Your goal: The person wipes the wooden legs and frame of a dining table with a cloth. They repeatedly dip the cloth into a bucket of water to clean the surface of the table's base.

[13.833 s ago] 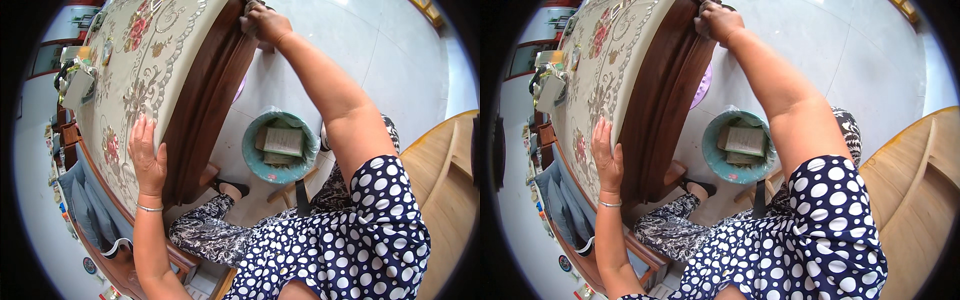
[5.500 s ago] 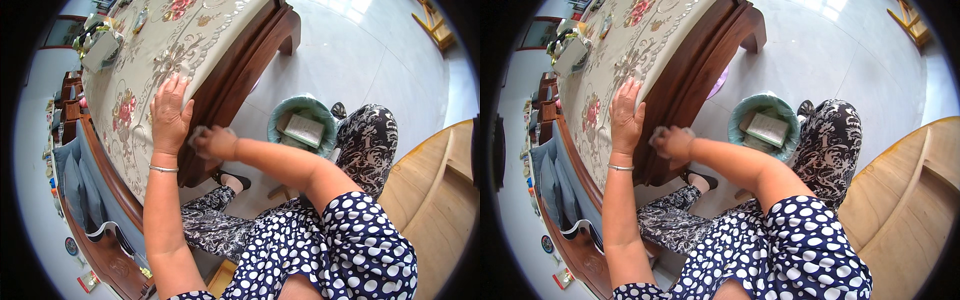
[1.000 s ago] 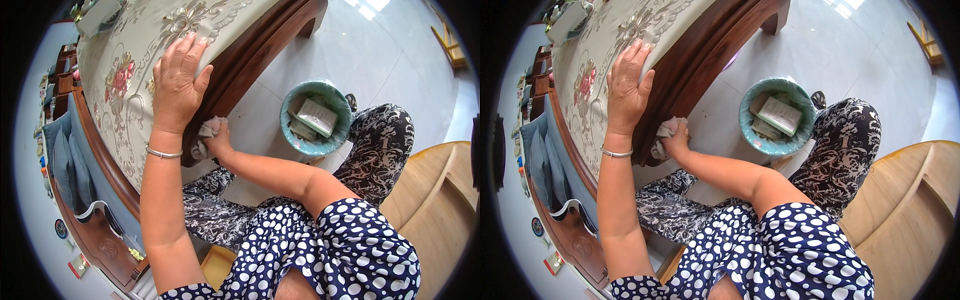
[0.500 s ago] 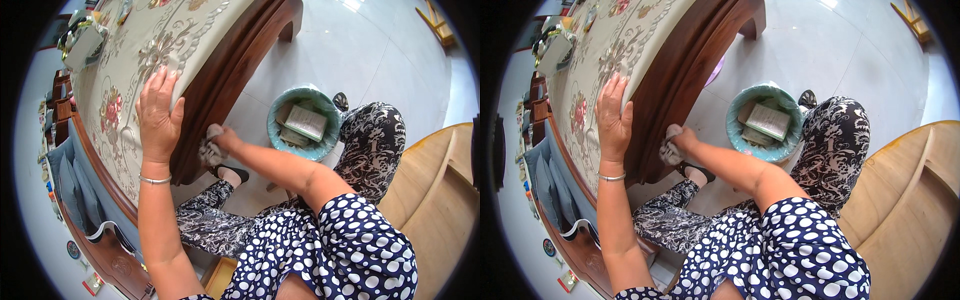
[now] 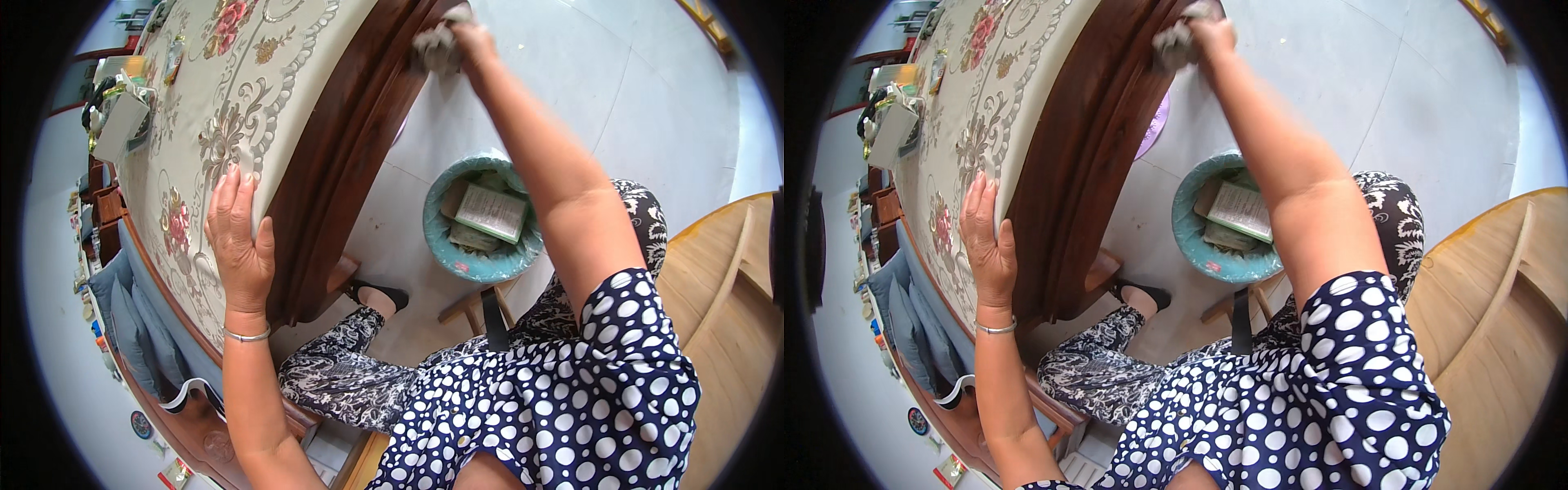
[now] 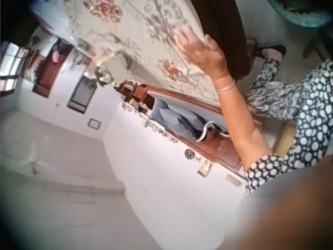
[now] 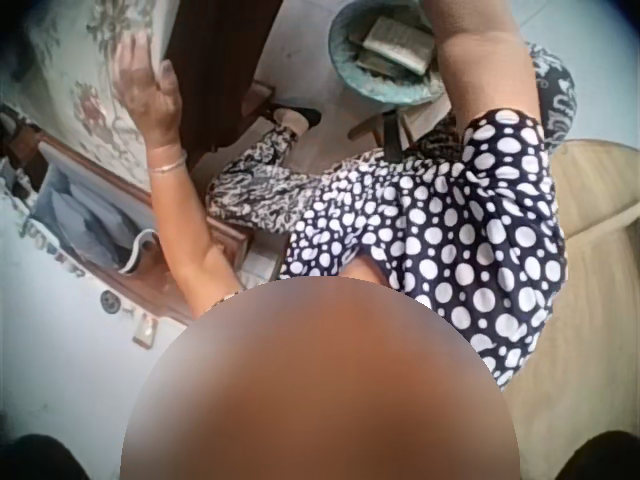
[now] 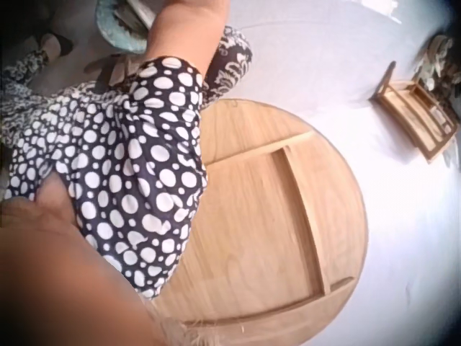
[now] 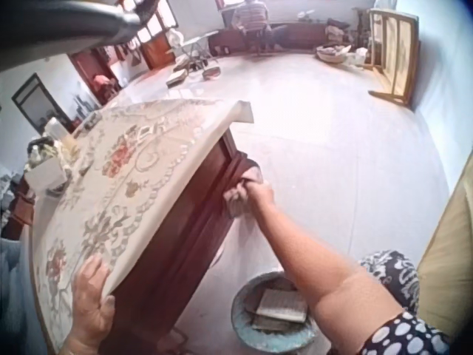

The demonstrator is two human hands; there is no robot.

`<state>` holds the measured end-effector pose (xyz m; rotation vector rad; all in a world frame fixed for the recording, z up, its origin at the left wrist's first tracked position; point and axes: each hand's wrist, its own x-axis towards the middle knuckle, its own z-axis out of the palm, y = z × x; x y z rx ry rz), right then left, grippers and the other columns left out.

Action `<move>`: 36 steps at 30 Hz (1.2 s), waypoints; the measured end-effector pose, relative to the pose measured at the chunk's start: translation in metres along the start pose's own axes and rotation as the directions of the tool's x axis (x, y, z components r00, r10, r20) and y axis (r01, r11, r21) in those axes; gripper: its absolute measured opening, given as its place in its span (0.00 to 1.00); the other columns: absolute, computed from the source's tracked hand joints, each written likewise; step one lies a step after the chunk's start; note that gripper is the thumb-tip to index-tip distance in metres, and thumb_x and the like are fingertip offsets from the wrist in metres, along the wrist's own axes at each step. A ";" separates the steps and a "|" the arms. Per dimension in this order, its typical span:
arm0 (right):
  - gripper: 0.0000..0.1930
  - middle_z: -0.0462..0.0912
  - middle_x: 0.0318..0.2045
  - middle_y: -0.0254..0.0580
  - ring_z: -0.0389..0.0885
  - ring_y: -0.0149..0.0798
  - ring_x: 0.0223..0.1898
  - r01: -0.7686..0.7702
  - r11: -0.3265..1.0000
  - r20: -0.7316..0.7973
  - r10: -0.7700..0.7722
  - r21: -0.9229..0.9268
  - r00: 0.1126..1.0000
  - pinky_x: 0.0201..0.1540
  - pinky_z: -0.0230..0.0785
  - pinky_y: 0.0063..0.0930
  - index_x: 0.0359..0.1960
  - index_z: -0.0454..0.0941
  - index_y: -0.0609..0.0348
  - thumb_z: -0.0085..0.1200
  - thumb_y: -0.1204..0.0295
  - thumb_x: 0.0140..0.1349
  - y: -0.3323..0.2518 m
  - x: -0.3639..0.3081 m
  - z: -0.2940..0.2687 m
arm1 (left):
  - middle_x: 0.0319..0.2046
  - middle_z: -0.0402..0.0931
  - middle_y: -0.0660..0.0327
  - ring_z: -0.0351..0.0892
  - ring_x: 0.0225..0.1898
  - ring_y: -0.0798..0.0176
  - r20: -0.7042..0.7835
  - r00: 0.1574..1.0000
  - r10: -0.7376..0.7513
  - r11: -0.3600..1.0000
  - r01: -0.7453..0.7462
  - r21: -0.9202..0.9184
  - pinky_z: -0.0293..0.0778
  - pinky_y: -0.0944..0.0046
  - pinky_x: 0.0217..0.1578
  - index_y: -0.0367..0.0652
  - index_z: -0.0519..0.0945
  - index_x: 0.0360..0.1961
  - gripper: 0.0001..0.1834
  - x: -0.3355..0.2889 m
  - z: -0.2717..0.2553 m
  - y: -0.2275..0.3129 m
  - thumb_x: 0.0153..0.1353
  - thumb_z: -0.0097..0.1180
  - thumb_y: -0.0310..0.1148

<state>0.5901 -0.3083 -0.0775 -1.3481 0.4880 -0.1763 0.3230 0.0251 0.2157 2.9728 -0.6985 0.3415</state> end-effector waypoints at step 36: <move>0.33 0.74 0.54 0.58 0.74 0.53 0.56 -0.568 0.740 0.475 0.670 -0.360 0.571 0.56 0.67 0.38 0.56 0.68 0.67 0.62 0.55 0.57 0.145 -0.544 0.140 | 0.60 0.69 0.65 0.65 0.62 0.58 -0.200 0.980 -0.005 0.998 0.019 0.066 0.59 0.57 0.60 0.54 0.72 0.60 0.23 -0.015 0.013 -0.007 0.65 0.52 0.44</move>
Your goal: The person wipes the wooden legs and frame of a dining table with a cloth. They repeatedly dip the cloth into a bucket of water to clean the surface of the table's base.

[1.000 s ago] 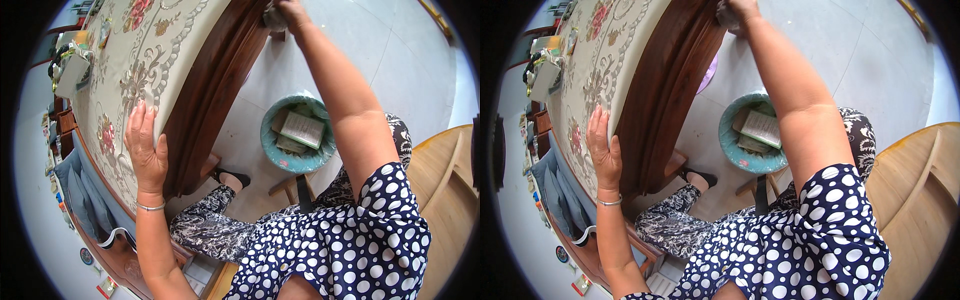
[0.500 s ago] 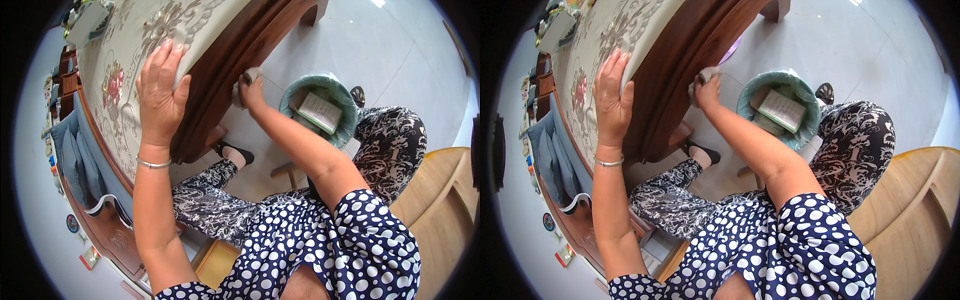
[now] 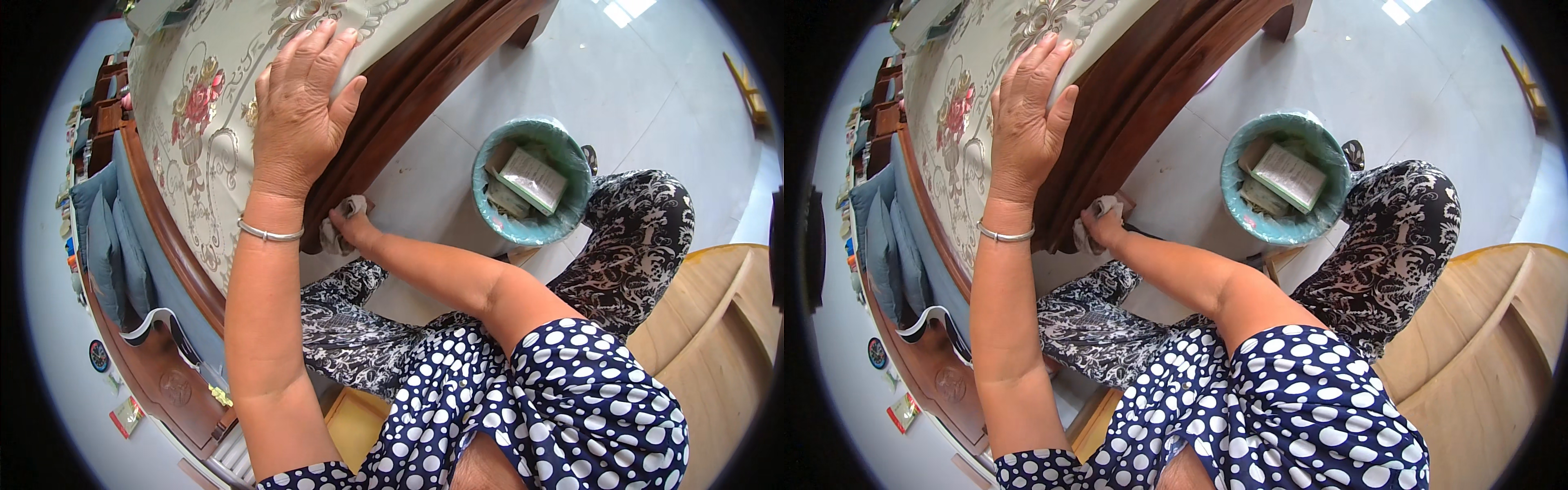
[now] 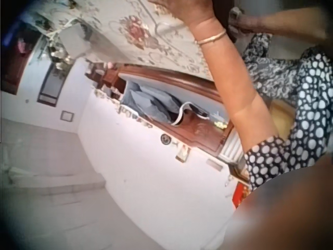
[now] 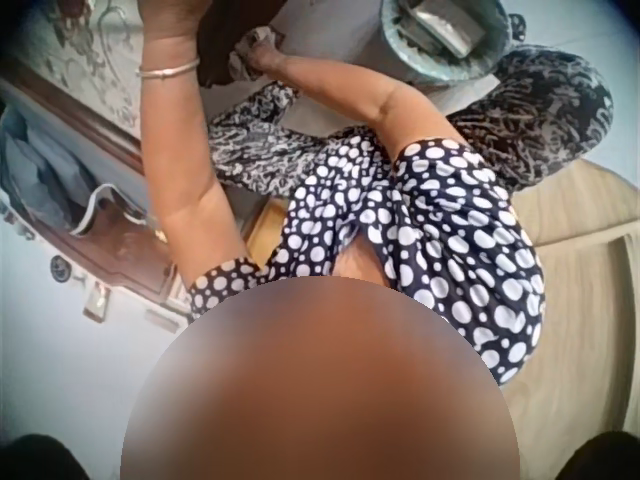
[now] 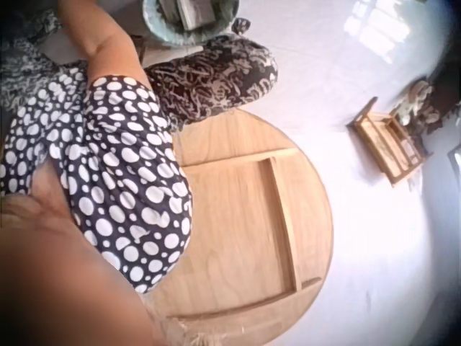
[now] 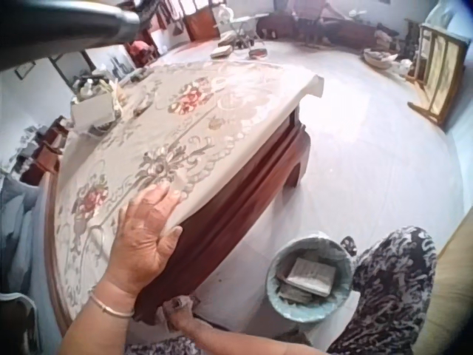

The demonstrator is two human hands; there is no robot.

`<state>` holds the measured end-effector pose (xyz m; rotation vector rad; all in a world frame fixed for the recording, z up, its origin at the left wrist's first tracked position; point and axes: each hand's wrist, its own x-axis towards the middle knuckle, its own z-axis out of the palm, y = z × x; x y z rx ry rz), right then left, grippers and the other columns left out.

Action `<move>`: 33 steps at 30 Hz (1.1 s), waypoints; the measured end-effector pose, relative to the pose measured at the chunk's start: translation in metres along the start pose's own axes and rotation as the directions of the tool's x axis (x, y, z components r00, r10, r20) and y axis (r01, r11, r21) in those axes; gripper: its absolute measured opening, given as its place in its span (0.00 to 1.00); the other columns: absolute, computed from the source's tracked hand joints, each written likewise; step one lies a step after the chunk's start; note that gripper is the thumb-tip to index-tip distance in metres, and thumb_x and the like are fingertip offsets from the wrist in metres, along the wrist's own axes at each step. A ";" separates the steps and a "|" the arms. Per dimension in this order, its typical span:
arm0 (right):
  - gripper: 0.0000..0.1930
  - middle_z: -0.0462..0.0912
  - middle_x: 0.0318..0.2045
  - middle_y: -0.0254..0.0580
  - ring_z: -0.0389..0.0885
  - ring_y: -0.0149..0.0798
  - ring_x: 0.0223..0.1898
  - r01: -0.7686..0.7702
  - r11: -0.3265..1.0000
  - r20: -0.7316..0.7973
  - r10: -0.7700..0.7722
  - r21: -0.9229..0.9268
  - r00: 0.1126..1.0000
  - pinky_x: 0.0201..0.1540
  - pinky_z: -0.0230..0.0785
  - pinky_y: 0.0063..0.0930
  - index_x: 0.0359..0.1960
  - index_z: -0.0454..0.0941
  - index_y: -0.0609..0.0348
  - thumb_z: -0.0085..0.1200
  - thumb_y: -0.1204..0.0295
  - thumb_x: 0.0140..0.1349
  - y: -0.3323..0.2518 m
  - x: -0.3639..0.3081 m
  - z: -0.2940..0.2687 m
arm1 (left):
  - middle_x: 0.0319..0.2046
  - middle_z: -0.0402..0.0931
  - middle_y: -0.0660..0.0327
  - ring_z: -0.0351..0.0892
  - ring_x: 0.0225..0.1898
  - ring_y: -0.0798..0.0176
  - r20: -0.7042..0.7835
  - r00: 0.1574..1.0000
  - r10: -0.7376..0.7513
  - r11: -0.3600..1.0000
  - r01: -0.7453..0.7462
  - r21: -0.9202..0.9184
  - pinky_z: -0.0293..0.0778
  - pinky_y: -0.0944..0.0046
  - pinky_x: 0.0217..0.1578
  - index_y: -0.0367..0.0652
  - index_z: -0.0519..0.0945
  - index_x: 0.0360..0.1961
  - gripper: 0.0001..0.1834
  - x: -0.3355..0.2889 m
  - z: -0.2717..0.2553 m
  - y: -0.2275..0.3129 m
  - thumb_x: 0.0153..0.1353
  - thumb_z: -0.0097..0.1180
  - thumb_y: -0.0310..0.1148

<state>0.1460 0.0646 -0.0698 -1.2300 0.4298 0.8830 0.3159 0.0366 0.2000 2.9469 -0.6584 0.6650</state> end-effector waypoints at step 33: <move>0.11 0.82 0.33 0.39 0.82 0.42 0.33 0.477 0.665 -0.123 -0.506 0.574 0.854 0.34 0.76 0.35 0.41 0.77 0.52 0.57 0.61 0.63 -0.389 0.098 -0.369 | 0.64 0.65 0.61 0.62 0.65 0.54 0.177 0.984 -0.030 0.999 0.031 -0.007 0.57 0.56 0.63 0.51 0.69 0.63 0.24 -0.003 -0.008 -0.004 0.67 0.47 0.44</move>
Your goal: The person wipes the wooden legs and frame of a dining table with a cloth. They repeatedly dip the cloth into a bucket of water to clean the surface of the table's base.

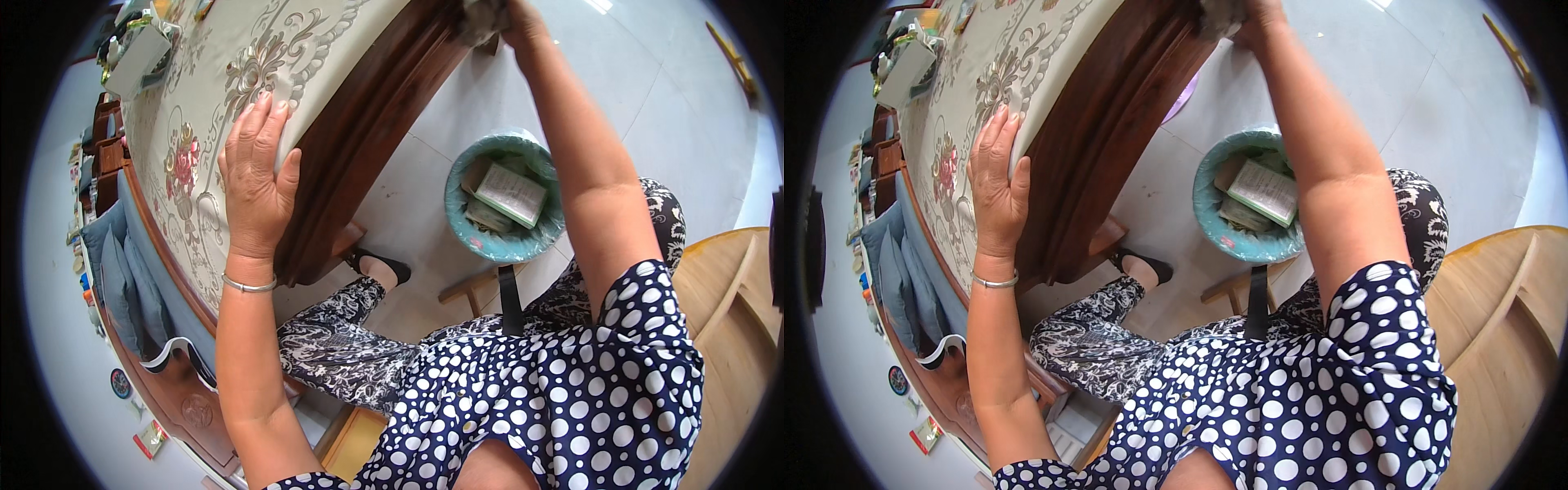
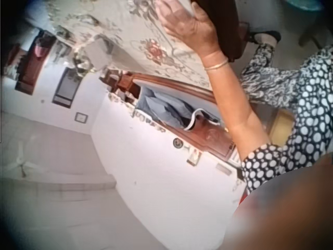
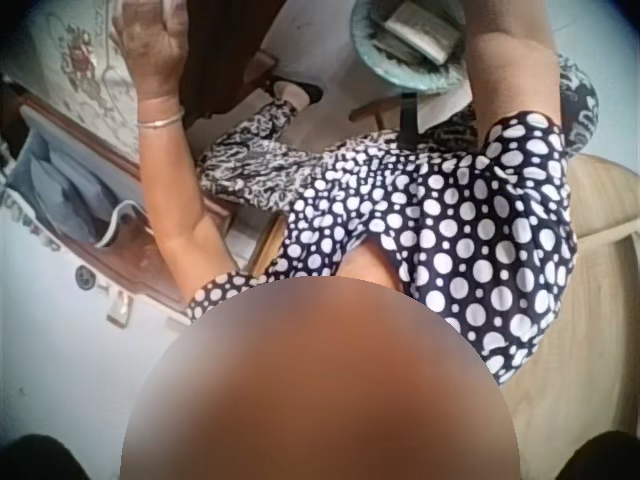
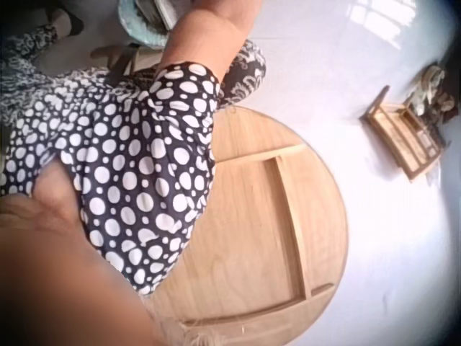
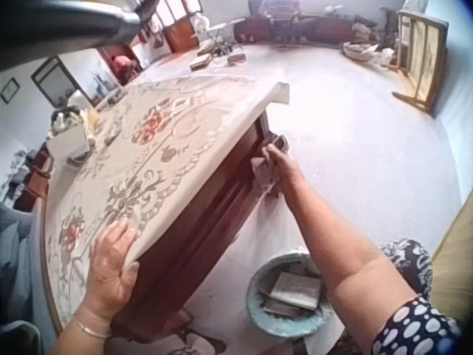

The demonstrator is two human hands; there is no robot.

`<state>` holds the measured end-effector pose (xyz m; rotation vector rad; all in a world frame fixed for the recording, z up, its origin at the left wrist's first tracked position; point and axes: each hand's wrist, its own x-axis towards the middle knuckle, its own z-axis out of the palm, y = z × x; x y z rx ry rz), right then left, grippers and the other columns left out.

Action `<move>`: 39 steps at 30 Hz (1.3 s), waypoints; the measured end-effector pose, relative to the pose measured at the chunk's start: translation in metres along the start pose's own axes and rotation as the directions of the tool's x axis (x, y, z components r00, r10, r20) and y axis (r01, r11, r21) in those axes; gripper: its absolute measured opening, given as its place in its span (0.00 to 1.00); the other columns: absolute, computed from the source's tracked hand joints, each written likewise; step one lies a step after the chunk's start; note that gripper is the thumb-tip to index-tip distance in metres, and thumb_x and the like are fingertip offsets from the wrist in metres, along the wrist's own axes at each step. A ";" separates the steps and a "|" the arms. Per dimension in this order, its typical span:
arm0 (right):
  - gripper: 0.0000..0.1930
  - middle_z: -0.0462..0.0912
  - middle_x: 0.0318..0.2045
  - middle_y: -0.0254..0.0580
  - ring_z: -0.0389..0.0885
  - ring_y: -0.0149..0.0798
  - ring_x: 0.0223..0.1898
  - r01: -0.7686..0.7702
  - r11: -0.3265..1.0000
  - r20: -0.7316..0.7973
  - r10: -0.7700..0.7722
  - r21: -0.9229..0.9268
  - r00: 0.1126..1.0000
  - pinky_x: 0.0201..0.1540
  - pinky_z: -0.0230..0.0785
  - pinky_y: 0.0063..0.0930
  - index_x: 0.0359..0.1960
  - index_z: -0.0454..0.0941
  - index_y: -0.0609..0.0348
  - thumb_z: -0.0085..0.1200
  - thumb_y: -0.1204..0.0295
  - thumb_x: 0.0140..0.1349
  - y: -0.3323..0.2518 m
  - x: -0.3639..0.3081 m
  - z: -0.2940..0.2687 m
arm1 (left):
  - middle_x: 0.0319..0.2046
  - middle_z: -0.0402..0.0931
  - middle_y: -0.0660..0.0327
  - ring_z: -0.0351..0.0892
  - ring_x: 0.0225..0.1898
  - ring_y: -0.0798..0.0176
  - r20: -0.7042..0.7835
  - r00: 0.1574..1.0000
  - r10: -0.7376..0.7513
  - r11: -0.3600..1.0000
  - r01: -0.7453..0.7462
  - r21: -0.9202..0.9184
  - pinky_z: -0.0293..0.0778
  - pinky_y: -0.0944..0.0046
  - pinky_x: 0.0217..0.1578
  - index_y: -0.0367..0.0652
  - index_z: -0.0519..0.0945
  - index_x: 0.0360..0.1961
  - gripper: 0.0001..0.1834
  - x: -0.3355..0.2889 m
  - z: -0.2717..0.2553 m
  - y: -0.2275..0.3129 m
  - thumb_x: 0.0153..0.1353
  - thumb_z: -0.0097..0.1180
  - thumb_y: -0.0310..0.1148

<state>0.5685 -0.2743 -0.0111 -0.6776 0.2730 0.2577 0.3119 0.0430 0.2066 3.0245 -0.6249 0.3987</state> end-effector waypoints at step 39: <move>0.38 0.78 0.49 0.61 0.76 0.55 0.53 -0.323 0.396 -0.035 0.585 -0.860 0.810 0.55 0.69 0.38 0.57 0.61 0.67 0.68 0.64 0.47 0.345 -0.328 0.161 | 0.62 0.68 0.63 0.64 0.63 0.56 -0.142 0.990 0.001 0.999 0.004 0.034 0.58 0.56 0.61 0.53 0.72 0.61 0.23 0.002 0.005 0.005 0.66 0.50 0.43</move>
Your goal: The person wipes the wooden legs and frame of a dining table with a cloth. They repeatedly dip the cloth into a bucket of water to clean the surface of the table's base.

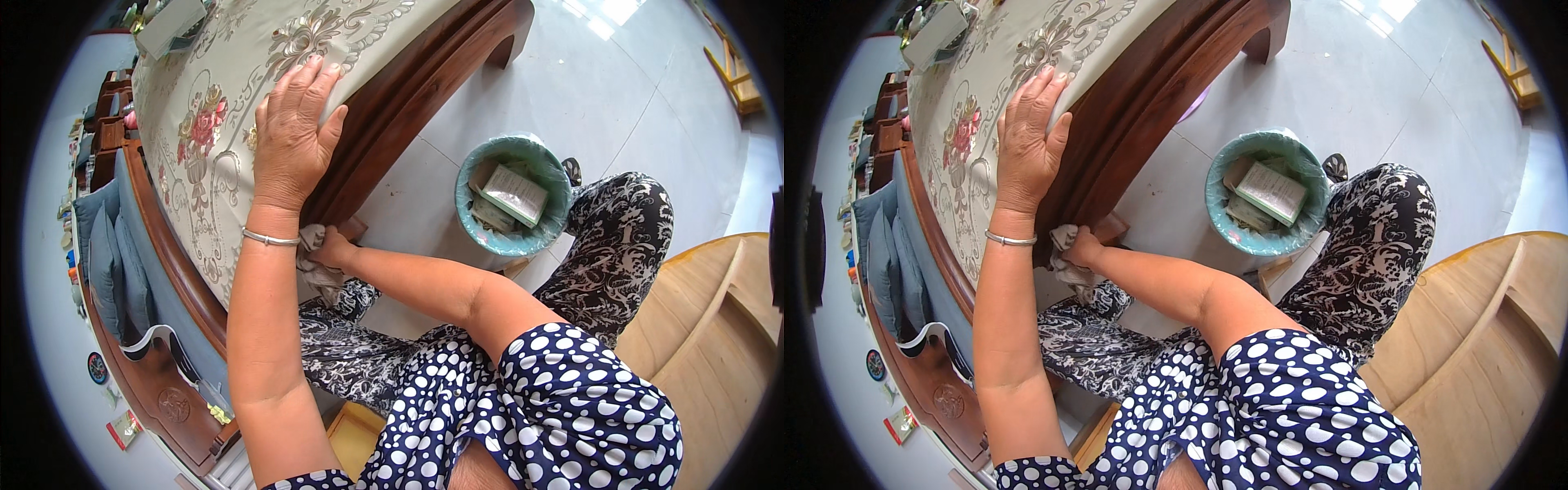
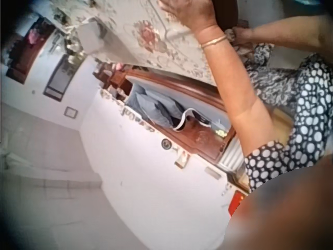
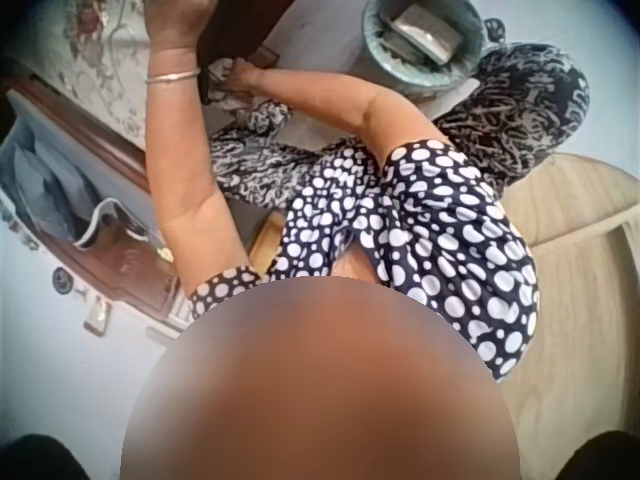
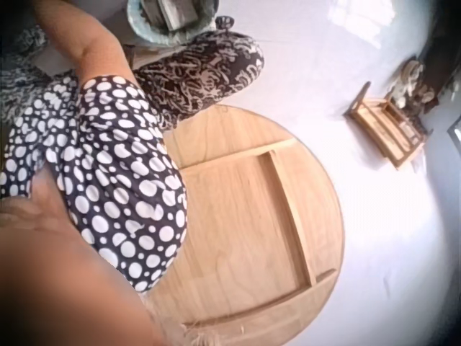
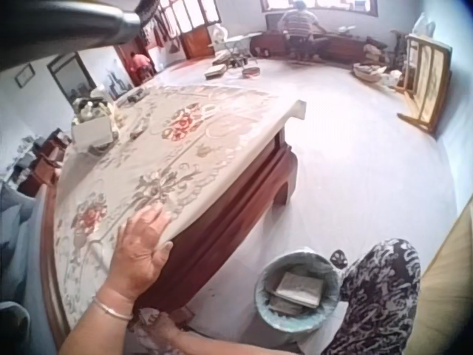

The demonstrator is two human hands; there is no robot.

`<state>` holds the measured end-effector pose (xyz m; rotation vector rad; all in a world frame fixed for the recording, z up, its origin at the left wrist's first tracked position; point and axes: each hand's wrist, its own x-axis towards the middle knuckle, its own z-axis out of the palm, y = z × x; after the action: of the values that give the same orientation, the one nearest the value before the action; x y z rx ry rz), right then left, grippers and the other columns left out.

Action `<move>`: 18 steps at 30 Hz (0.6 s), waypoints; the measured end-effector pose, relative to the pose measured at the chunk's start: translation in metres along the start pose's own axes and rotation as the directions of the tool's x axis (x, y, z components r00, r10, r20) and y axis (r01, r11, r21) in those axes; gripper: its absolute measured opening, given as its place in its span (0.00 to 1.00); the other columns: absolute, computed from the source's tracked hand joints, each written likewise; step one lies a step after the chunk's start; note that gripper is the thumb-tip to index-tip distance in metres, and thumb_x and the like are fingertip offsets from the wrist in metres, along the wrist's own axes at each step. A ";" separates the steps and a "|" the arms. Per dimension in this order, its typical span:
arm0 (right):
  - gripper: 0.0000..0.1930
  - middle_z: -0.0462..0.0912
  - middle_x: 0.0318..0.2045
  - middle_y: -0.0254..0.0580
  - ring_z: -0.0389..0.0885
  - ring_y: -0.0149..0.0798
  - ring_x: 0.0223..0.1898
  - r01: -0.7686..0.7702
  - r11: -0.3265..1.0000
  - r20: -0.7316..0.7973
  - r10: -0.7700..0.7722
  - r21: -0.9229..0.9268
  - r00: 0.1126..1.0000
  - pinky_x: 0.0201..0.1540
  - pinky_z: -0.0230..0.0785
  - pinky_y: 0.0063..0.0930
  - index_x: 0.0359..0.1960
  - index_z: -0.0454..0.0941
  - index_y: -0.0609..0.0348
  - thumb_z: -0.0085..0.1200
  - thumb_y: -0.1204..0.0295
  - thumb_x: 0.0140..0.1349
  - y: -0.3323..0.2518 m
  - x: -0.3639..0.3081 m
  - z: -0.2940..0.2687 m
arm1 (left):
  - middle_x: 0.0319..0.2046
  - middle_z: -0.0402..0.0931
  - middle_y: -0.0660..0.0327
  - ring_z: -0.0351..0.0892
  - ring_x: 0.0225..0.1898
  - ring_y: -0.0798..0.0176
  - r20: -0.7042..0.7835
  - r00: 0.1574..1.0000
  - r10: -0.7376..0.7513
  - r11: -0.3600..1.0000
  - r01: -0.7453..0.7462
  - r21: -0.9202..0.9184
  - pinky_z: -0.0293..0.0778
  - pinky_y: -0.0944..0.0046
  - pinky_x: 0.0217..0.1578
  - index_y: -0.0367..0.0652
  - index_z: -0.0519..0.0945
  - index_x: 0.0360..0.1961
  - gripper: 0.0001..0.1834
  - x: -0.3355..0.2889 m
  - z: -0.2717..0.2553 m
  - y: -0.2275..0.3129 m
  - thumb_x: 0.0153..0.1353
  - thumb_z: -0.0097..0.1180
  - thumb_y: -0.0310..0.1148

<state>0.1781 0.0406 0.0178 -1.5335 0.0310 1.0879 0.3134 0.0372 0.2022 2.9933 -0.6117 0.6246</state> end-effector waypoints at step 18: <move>0.12 0.82 0.31 0.41 0.80 0.35 0.32 0.441 0.816 -0.576 -0.168 0.374 0.800 0.36 0.75 0.30 0.37 0.78 0.63 0.62 0.72 0.52 -0.058 0.037 -0.276 | 0.63 0.66 0.60 0.62 0.65 0.53 0.087 0.996 -0.003 1.000 0.004 -0.014 0.56 0.55 0.64 0.50 0.70 0.62 0.22 0.000 -0.003 -0.001 0.69 0.45 0.43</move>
<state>0.3971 -0.1395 0.0028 -1.2538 0.3877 0.3205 0.3132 0.0385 0.2048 3.0206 -0.6128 0.4904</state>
